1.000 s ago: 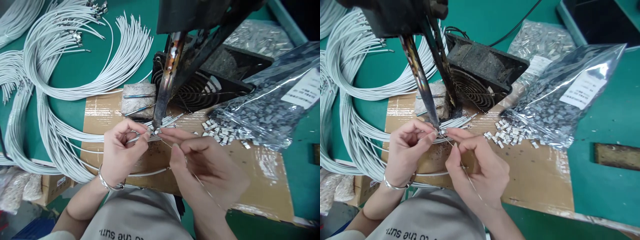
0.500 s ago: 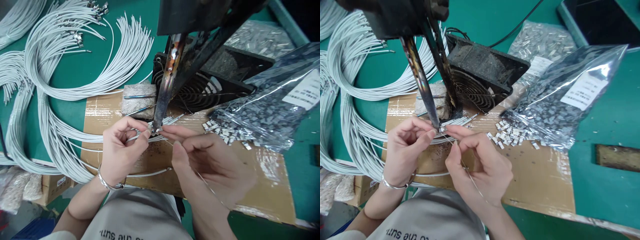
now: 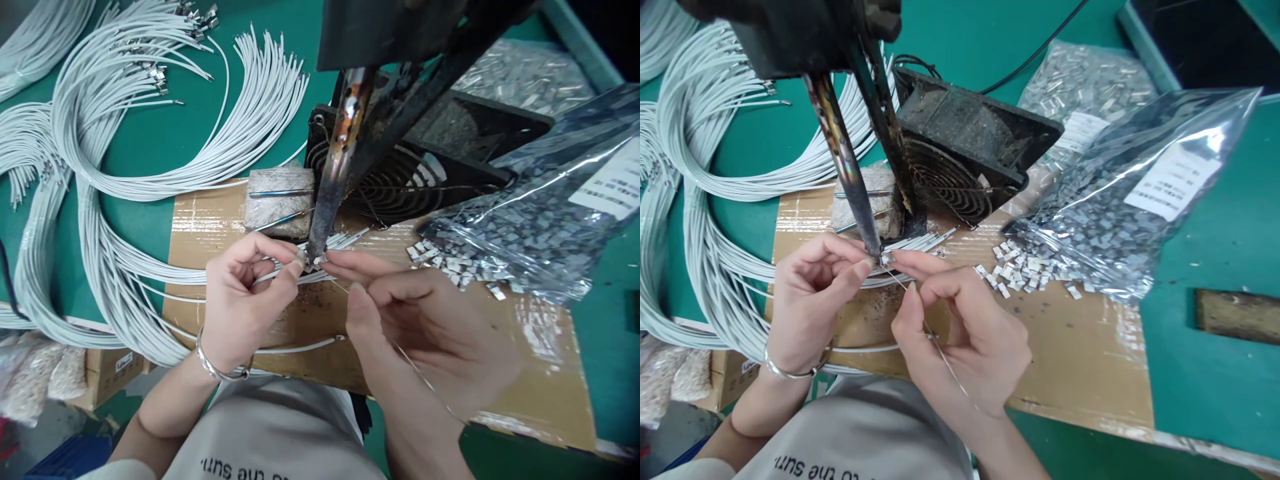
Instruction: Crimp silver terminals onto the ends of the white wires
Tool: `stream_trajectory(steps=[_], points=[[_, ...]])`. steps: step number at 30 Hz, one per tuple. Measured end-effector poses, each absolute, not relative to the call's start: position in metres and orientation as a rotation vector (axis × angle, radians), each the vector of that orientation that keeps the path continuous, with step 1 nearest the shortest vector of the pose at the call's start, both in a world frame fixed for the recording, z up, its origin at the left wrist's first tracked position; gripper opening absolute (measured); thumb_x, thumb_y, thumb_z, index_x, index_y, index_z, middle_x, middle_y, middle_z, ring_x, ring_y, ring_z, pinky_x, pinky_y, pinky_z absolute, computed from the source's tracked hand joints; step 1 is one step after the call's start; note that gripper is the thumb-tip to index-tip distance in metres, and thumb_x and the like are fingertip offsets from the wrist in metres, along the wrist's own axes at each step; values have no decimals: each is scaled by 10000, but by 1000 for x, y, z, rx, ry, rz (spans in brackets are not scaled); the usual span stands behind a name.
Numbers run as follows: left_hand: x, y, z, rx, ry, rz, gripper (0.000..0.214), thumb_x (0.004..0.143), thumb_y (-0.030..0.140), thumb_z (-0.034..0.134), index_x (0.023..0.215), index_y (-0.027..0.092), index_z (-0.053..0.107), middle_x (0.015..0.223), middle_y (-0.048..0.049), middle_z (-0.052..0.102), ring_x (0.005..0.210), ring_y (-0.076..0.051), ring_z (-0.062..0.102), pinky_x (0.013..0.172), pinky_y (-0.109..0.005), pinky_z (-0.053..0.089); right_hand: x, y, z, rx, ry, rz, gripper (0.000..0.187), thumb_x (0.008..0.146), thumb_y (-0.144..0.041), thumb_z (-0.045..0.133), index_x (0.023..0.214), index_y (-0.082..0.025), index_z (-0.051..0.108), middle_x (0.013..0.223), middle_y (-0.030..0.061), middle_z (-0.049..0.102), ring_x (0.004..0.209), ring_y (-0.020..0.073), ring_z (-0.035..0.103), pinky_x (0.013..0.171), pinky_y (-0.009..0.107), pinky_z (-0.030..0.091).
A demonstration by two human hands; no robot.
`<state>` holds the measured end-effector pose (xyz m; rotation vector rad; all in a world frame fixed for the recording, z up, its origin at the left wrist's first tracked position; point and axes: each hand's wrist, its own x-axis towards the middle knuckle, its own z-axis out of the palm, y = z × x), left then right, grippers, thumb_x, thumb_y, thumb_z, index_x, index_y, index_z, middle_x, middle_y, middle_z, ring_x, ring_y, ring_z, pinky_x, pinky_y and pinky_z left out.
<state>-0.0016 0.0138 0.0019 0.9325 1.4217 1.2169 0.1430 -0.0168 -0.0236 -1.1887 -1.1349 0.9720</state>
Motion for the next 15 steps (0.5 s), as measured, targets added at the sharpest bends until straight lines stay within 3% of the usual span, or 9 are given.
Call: stream_trajectory(steps=[15], points=[[-1,14,2,983,1446,1206,157,737,32,811,702,174,755,796,-6,787,526,-30,493,436,-134,344,139,-17,-22,-1208,-1095,955,180,933,-56,703,859,-215,661,1132,46,832,1096,182,808,989,275,655]])
